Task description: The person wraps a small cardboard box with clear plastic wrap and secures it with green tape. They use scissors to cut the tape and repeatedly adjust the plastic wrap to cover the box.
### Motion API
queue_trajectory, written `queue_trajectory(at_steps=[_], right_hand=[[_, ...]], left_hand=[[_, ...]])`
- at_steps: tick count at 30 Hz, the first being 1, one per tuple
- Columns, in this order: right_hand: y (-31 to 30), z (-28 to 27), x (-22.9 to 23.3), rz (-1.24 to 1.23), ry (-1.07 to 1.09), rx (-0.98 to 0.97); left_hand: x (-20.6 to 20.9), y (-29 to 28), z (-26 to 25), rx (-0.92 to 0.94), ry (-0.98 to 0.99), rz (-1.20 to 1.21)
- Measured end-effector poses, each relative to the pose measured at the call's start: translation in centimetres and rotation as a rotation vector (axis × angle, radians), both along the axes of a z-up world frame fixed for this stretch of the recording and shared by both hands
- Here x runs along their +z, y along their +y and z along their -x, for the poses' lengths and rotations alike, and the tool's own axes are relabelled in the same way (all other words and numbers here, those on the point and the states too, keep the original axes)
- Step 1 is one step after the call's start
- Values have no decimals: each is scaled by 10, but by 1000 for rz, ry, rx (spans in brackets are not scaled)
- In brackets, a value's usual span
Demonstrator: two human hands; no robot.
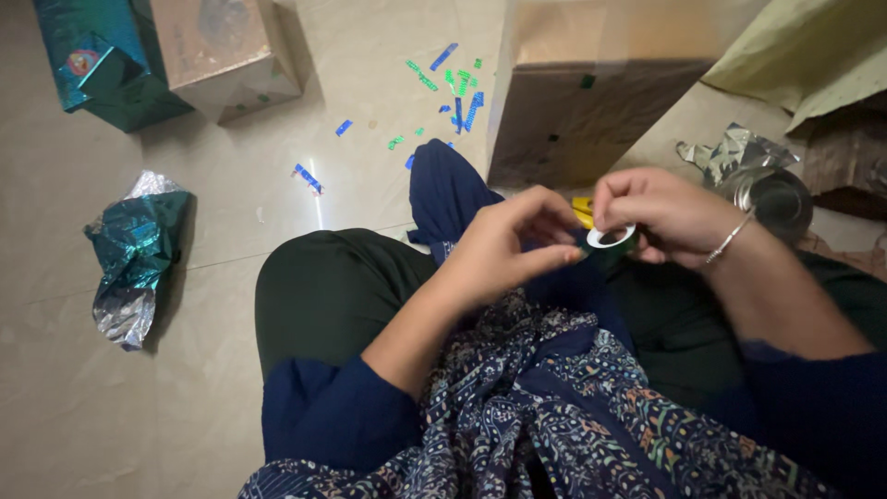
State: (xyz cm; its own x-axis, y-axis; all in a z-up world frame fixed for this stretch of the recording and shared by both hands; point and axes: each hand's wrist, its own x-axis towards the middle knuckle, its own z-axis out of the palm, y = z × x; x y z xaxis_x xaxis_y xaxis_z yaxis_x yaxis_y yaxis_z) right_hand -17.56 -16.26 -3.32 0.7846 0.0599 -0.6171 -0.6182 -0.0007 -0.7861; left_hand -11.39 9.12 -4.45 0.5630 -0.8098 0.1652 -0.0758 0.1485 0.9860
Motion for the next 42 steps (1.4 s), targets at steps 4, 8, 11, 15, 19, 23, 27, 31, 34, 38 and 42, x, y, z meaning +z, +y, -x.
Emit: queue_trajectory(at_steps=[4,8,11,15,19,23,27,31,34,38,42], right_hand=[[2,-6,-7,12,42,19],[1,-10,-16,8,68,58],[-6,-14,-22,-15,84,80],[-15,-19,-32,-109,131,102],[-17,-26,-35,-321,106,210],[-12,-33,-34,-326,146,257],[-24,-42,-51,-282,121,106],[-56,-56,-104,127,70,319],[-77,-54,-156,1229,-7,813],[-84,-49,-205,1336,-65,1023],[-84,-55,-216,1365,-101,904]], left_hand=[[9,-2,-1,-5,-191,-73],[10,-3,-4,-25,-270,-35],[9,-3,-4,-37,-256,-84],[7,-6,-5,-68,-252,-57],[5,-7,-7,-100,-308,19],[1,-7,-8,-154,-252,-24],[-4,-9,-9,-108,-223,4],[-11,-8,-12,-47,-26,-5],[-18,-7,-16,3,300,54],[-23,-6,-21,46,512,151],[-22,-2,-23,101,441,175]])
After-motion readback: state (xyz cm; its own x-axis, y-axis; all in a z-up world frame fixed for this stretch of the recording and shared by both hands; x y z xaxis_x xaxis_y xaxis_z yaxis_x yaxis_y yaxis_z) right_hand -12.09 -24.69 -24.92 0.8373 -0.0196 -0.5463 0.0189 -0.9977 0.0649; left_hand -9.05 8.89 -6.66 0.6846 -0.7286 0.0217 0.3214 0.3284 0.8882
